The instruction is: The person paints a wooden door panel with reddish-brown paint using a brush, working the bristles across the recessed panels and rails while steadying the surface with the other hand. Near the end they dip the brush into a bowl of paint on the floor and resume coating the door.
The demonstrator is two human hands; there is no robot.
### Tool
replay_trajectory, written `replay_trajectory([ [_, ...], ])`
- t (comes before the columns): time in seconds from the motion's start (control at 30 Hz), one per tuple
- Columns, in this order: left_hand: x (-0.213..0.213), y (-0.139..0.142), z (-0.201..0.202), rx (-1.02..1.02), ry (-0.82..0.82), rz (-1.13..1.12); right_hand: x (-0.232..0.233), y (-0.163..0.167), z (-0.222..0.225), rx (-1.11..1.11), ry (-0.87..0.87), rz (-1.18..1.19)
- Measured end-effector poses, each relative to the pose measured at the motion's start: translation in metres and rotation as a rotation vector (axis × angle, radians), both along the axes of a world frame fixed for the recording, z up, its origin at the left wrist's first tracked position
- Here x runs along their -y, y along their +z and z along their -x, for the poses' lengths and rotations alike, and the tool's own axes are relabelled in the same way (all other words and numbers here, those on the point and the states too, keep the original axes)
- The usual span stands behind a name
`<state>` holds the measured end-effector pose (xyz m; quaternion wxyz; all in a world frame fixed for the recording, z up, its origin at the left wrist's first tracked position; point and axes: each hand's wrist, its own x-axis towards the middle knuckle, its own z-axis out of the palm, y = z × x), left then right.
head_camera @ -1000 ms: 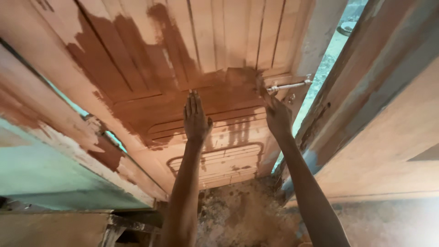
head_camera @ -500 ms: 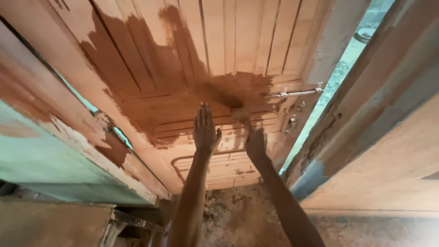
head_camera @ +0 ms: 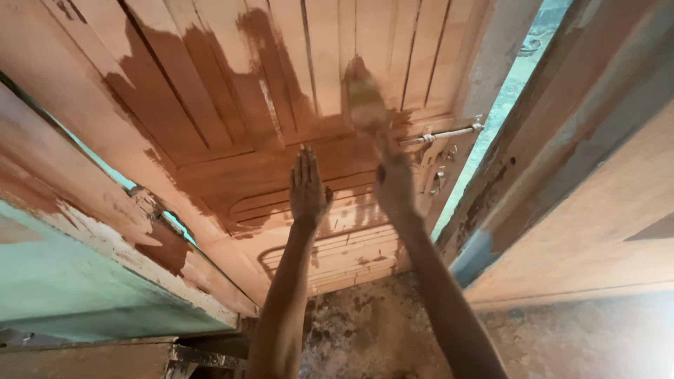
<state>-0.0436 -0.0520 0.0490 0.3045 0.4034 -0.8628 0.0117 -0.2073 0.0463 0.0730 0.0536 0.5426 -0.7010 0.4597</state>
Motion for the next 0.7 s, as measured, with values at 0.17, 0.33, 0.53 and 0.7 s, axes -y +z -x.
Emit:
replay_trajectory([
  [0.17,-0.005,0.003,0.004,0.016,0.011,0.007,-0.009,-0.071,-0.027,0.087,0.002,-0.402],
  [0.33,-0.005,0.006,0.002,-0.052,-0.012,-0.043,-0.015,-0.077,-0.032,-0.026,0.047,-0.352],
  [0.53,0.000,0.011,-0.007,-0.024,0.024,-0.032,0.033,0.014,-0.018,-0.070,0.121,0.032],
  [0.7,0.001,0.013,-0.017,-0.017,0.035,-0.063,0.020,0.055,-0.022,-0.178,0.095,0.211],
])
